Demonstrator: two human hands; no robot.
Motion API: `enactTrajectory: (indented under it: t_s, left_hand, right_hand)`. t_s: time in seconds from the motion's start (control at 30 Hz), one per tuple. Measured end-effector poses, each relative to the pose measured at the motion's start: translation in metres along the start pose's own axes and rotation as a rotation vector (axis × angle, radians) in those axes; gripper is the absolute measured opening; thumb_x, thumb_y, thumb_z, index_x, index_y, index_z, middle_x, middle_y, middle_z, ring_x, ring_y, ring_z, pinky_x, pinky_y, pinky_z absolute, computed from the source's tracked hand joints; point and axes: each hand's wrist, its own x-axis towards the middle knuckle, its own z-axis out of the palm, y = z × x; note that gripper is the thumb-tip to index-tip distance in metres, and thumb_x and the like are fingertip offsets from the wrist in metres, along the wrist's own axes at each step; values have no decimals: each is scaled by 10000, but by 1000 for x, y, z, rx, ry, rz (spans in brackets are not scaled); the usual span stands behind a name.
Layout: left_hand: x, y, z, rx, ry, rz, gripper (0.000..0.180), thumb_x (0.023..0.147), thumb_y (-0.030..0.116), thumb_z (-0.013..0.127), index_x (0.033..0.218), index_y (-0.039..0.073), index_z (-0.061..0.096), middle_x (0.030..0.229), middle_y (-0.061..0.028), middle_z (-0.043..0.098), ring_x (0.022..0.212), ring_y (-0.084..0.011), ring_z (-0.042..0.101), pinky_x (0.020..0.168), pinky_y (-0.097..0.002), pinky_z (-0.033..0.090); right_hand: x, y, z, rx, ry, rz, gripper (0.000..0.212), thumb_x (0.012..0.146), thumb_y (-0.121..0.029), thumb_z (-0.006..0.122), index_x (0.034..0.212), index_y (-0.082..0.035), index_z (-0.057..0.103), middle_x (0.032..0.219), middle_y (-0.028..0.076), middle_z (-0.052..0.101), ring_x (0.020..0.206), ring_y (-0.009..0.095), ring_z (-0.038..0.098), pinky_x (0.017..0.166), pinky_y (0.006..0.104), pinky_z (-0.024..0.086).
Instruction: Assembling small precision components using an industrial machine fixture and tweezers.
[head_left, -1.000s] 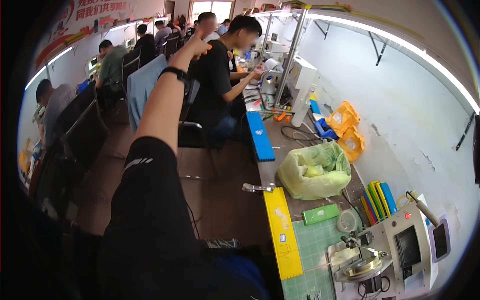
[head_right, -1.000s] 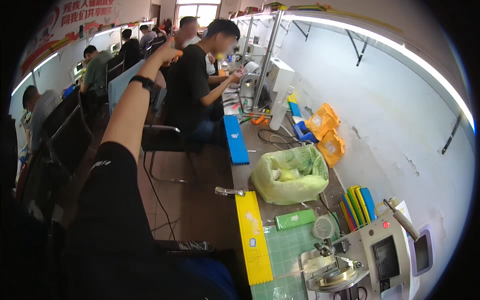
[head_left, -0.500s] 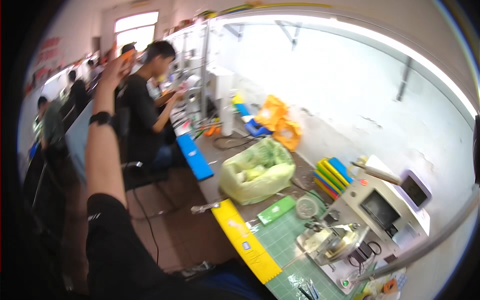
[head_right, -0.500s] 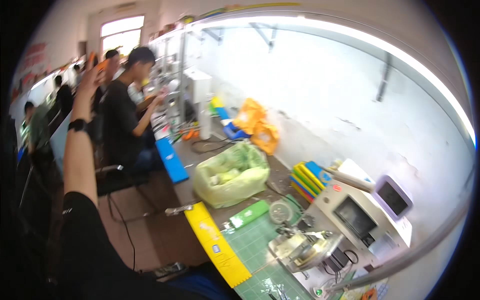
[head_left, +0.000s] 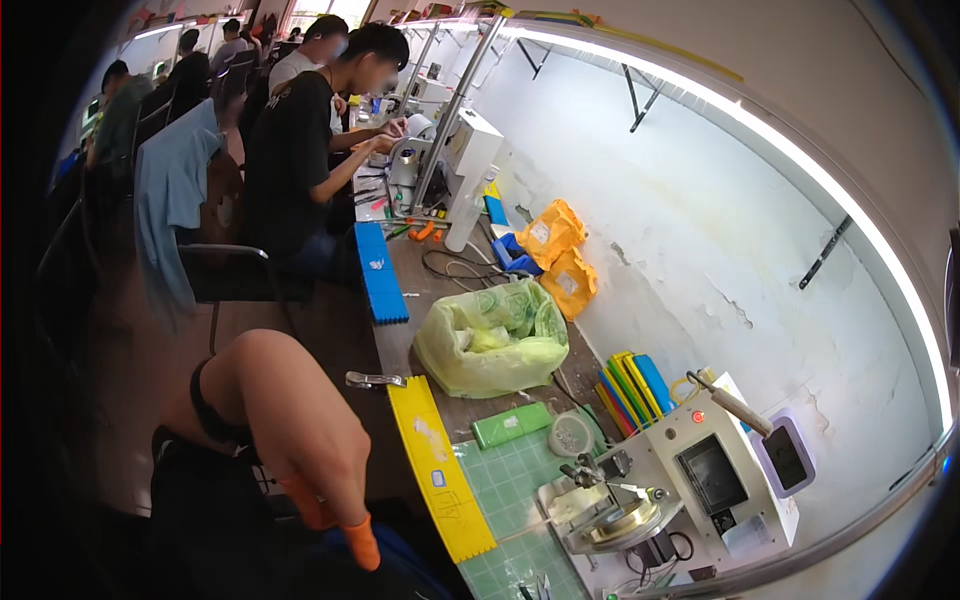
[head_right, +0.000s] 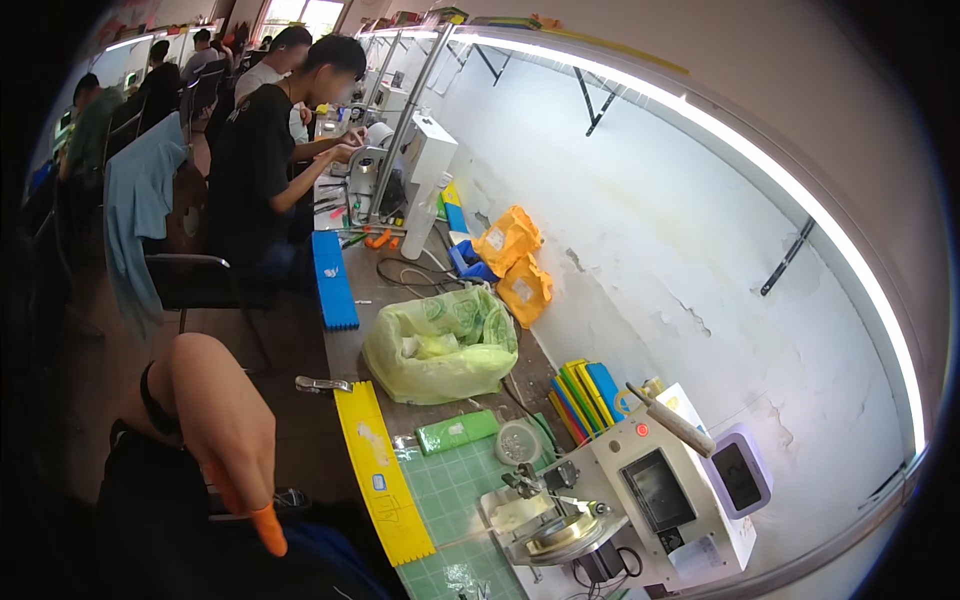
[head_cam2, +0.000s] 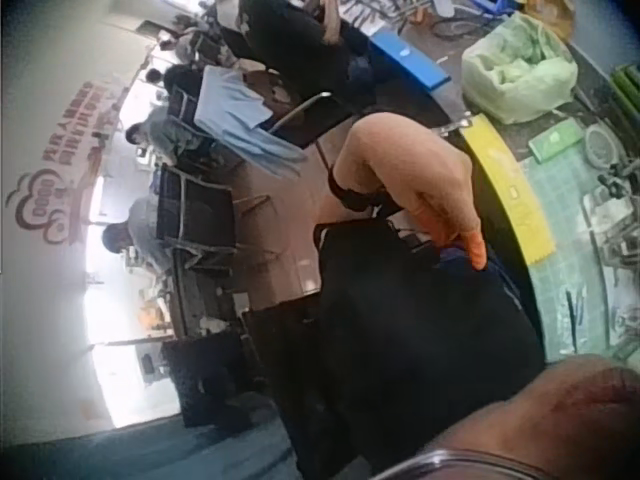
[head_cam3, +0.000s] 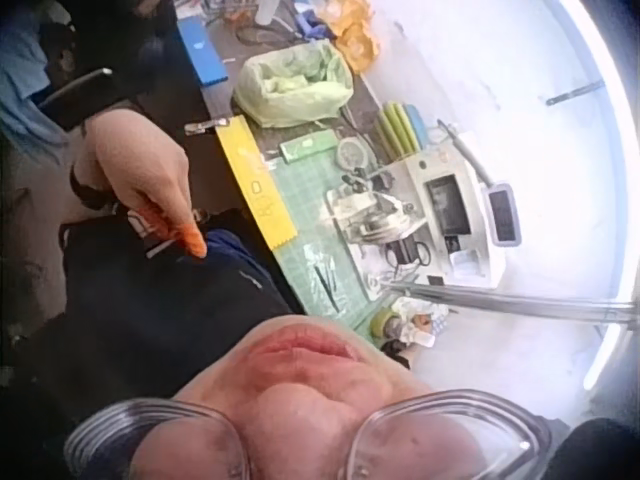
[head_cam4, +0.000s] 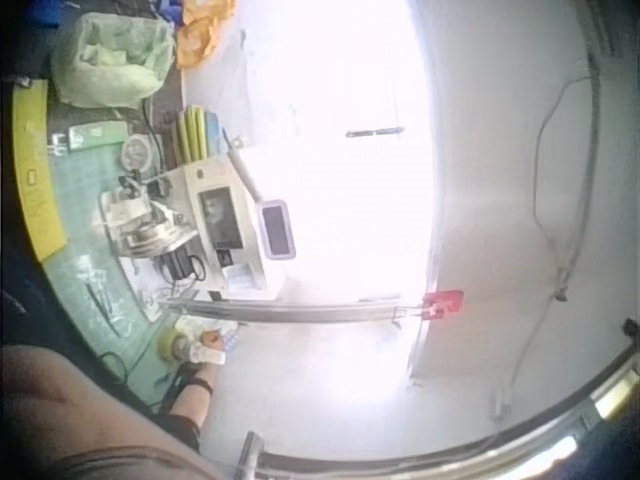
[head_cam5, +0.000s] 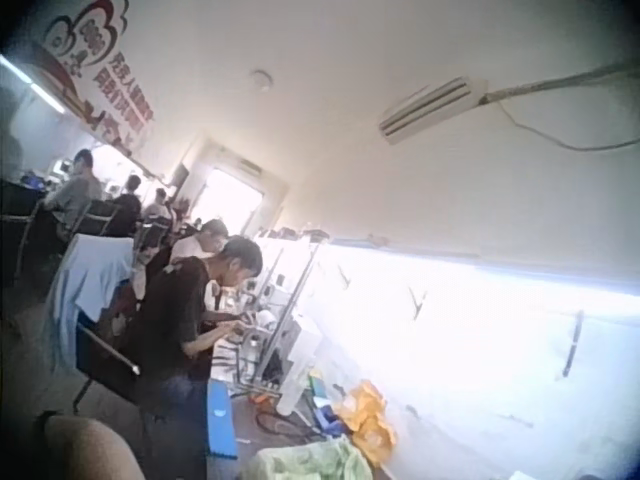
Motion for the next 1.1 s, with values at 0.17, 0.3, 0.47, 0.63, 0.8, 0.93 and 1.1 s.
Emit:
enactTrajectory:
  t_s: [0.17, 0.3, 0.47, 0.63, 0.8, 0.93, 1.1]
  left_hand:
    - [-10, -4, 22, -79, 108, 69, 397, 1008, 15, 630, 1391, -72, 570, 1009, -174, 743, 889, -334, 716, 750, -384, 561]
    - [8, -13, 29, -190, 68, 138, 317, 1004, 3, 632, 1311, -73, 613, 1008, -176, 742, 875, -336, 710, 731, -386, 558]
    - [40, -25, 10, -190, 28, 201, 176, 1025, 127, 650, 1095, -34, 658, 970, -179, 690, 869, -372, 671, 739, -433, 541]
    - [84, -13, -8, -99, 7, 155, 309, 915, 141, 770, 1169, -30, 734, 844, -120, 667, 756, -243, 674, 664, -353, 508]
    - [155, -36, -32, -158, -112, 232, 387, 871, 205, 807, 1158, -44, 734, 785, -95, 602, 658, -267, 602, 583, -363, 421]
    - [140, -31, -16, -153, -101, 183, 391, 928, 265, 769, 1165, -38, 700, 924, -140, 645, 773, -309, 637, 671, -386, 487]
    - [111, -54, 15, -198, -26, 219, 396, 1010, 258, 676, 1270, -39, 634, 1155, -198, 656, 955, -371, 654, 820, -427, 529]
  right_hand:
    - [37, 4, 33, 52, -85, -11, 677, 957, -218, 717, 1512, 1, 399, 1333, 198, 612, 1193, 267, 593, 996, 380, 487]
    - [28, 13, 61, 98, -101, 43, 703, 953, -225, 722, 1530, -3, 387, 1360, 204, 608, 1224, 273, 592, 1021, 385, 484]
    - [-161, 8, 39, 72, -38, 396, 736, 949, -233, 729, 1552, -7, 372, 1394, 211, 603, 1263, 280, 590, 1053, 391, 480]
    - [-195, -6, 18, -270, -221, 716, 782, 938, -276, 722, 1570, -18, 341, 1509, 269, 510, 1430, 410, 463, 1181, 429, 368]
    - [-205, -42, -20, -369, -167, 829, 579, 871, -191, 781, 1387, -127, 528, 1183, 241, 695, 1114, 434, 668, 945, 453, 536]
    - [-165, -18, 10, -347, -283, 825, 480, 892, -197, 774, 1350, -123, 648, 1213, 195, 722, 1101, 366, 700, 966, 417, 539]
    - [-106, 108, 116, -620, -202, -113, 445, 863, -189, 812, 1239, 10, 682, 1093, 189, 755, 984, 362, 727, 869, 389, 572]
